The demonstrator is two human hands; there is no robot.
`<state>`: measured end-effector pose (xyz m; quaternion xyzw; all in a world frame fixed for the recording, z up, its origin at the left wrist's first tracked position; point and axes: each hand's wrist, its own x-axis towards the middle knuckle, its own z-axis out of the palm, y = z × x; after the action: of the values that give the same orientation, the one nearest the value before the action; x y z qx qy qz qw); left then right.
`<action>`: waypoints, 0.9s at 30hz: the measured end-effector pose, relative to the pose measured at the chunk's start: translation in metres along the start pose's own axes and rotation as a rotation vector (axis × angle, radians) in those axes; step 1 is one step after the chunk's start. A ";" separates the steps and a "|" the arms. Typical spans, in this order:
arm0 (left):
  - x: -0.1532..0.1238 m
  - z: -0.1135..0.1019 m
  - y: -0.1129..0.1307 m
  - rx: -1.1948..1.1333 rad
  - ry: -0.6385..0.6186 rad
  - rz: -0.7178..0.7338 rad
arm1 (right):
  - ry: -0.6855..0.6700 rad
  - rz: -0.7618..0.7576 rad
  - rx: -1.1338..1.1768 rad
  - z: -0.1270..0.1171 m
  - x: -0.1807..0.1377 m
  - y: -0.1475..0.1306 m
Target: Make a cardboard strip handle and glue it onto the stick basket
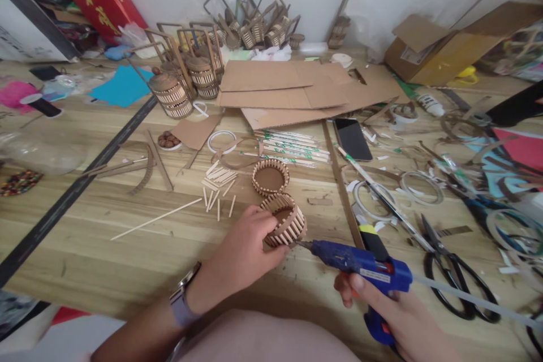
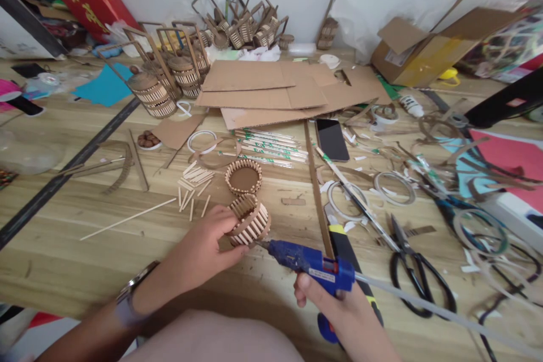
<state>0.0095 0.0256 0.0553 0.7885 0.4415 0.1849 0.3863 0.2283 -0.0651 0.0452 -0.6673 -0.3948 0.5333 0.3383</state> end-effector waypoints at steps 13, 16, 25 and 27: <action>-0.002 0.000 0.000 0.067 0.012 0.004 | 0.048 0.048 0.077 0.002 -0.002 0.003; -0.002 0.001 -0.001 0.068 0.011 0.002 | 0.052 0.048 0.100 0.003 -0.002 0.003; -0.001 -0.001 0.001 0.057 0.002 -0.009 | 0.061 0.053 0.104 0.003 -0.002 0.005; -0.001 0.000 0.000 0.048 0.001 -0.005 | 0.063 0.051 0.098 0.003 -0.002 0.005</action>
<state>0.0087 0.0249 0.0555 0.7965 0.4478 0.1735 0.3674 0.2262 -0.0693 0.0408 -0.6765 -0.3400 0.5391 0.3691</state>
